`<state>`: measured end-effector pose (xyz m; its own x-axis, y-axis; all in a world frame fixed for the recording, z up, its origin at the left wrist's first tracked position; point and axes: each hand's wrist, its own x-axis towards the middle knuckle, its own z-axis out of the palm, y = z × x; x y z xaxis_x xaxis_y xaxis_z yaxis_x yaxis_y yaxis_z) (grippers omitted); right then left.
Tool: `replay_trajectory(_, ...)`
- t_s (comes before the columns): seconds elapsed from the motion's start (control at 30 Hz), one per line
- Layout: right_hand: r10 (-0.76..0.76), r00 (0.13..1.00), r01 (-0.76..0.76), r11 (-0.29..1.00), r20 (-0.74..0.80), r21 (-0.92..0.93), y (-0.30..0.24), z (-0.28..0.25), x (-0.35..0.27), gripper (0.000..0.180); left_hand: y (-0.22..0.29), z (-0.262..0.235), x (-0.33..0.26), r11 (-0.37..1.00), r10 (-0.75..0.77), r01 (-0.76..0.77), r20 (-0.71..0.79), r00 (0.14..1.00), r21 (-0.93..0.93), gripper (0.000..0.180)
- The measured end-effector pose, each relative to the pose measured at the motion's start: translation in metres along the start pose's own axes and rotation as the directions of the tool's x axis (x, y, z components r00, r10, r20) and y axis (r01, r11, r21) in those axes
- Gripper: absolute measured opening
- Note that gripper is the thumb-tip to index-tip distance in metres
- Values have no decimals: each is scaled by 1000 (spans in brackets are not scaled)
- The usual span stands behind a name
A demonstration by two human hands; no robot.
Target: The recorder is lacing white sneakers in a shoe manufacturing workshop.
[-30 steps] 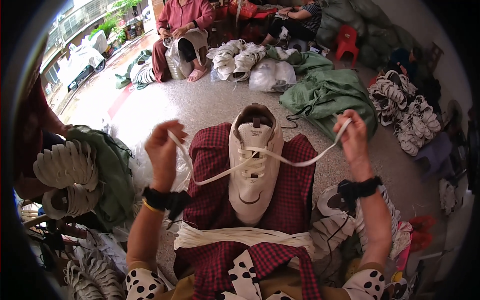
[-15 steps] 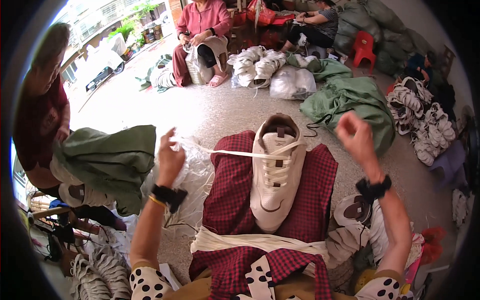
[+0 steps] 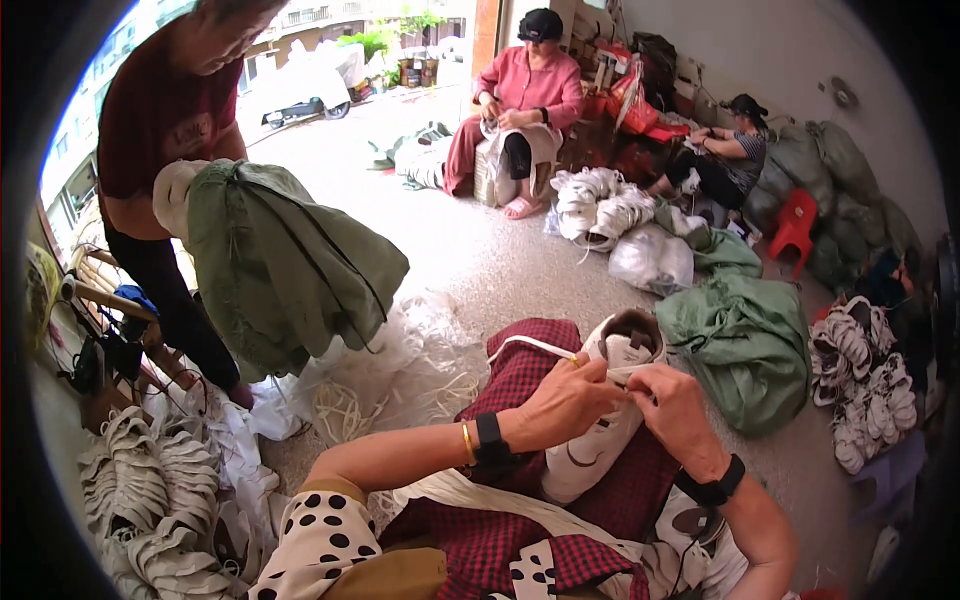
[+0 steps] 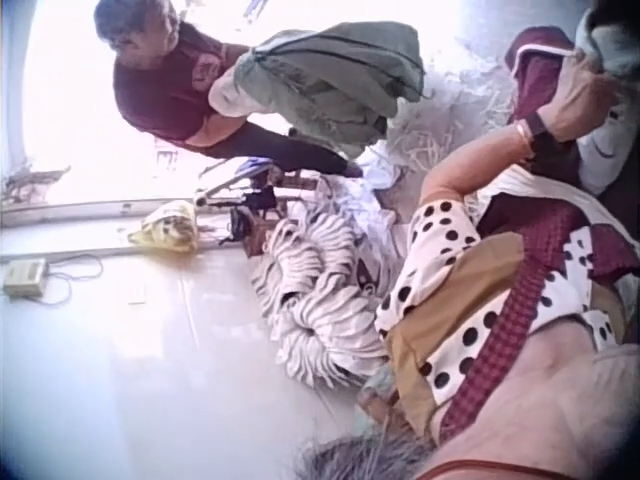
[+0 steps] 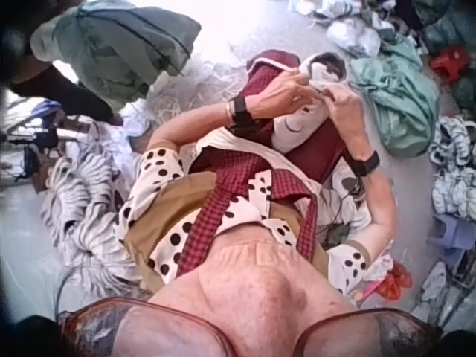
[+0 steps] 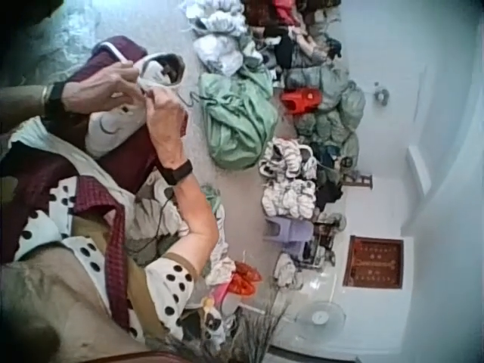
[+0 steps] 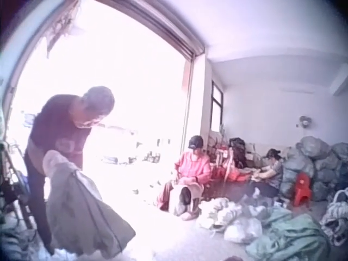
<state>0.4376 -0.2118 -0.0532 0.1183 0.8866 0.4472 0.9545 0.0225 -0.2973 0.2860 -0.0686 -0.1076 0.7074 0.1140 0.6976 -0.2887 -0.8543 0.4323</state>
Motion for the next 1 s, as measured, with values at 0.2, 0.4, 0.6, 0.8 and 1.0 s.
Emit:
replay_trajectory(0.2,-29,998,36,991,57,-129,-2,-1,4,11,0,6,-4,969,103,-112,49,993,221,25)
replay_trajectory(0.4,-30,997,39,989,65,-145,-2,-2,6,8,-2,12,-9,974,71,-75,26,997,215,29)
replay_trajectory(0.6,-33,992,57,980,124,-192,-10,-8,7,9,0,13,-12,975,86,-89,23,996,204,36)
replay_trajectory(0.8,-32,965,113,946,260,-303,-23,-19,18,8,-1,14,-12,977,76,-73,-7,997,199,35)
replay_trajectory(1.0,16,934,77,967,356,-243,-24,-29,18,9,0,20,-12,984,70,-70,4,998,166,33)
